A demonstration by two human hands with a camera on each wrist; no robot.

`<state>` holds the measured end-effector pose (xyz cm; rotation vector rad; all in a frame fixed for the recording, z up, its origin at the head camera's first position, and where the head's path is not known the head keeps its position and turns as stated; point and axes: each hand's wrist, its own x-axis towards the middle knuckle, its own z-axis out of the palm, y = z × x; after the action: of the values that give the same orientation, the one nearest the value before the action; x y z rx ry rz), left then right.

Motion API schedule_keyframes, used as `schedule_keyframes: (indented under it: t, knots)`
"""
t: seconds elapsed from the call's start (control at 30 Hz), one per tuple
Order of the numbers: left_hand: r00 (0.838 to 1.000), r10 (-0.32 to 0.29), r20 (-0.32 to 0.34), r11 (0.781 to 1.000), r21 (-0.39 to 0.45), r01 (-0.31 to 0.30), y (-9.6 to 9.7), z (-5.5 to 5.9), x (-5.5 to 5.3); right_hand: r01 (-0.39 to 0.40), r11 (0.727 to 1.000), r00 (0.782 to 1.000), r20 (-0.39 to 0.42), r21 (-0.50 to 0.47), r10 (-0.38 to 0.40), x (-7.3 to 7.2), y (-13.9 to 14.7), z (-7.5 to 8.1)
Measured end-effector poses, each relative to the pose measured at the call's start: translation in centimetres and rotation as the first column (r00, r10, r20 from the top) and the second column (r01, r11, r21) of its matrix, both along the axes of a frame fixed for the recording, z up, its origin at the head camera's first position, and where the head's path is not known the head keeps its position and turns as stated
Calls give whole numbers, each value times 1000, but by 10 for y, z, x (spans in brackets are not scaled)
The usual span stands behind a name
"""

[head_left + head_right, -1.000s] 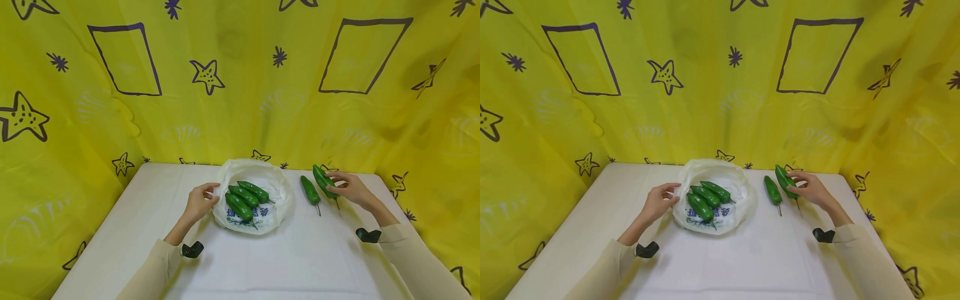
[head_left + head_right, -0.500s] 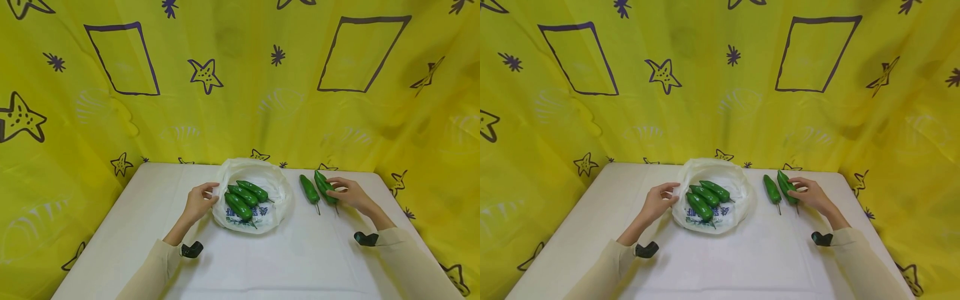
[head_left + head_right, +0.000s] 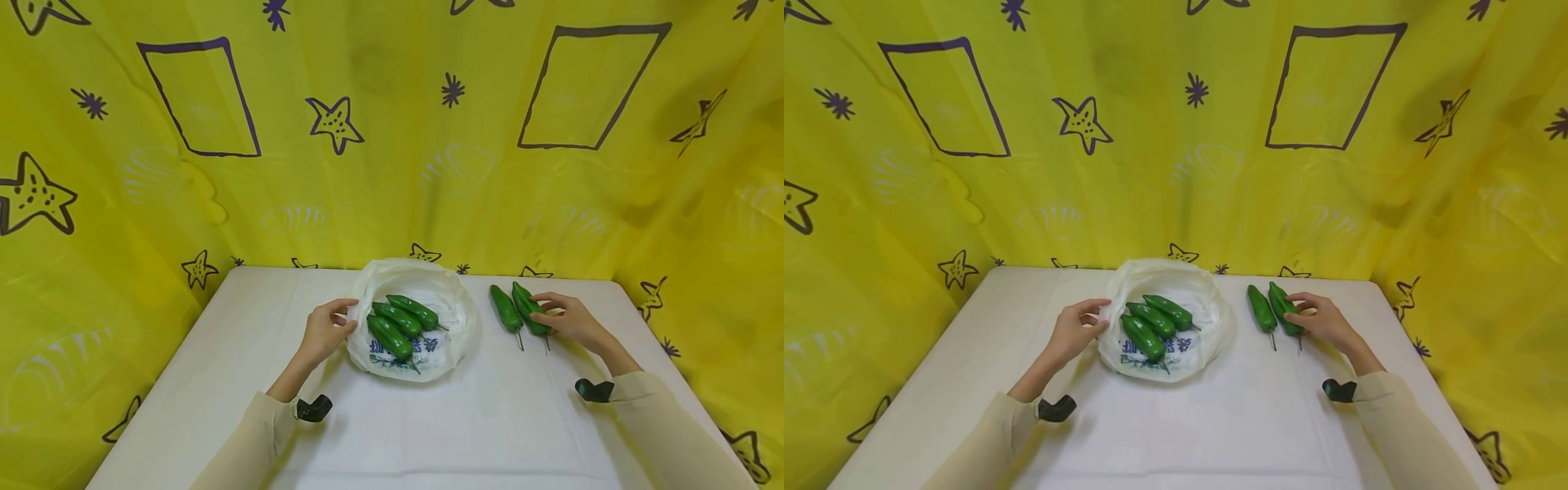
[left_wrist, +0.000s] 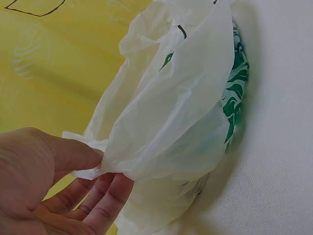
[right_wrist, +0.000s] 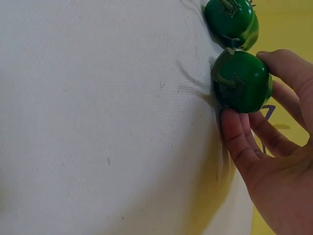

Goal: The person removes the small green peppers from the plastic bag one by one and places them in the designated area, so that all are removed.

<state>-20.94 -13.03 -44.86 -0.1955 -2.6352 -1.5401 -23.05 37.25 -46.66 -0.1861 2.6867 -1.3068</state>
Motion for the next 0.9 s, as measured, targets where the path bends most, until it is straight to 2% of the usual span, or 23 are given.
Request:
schedule_keyframes:
  t: [0.37,0.9]
  knots:
    - [1000,6,26,1000,20,-7,0,0,-1,-8,1000,1000,4,10,8,0,0,0]
    - [1000,-4,12,1000,2,4,-1,1,0,-12,1000,1000,3,16,12,0,0,-1]
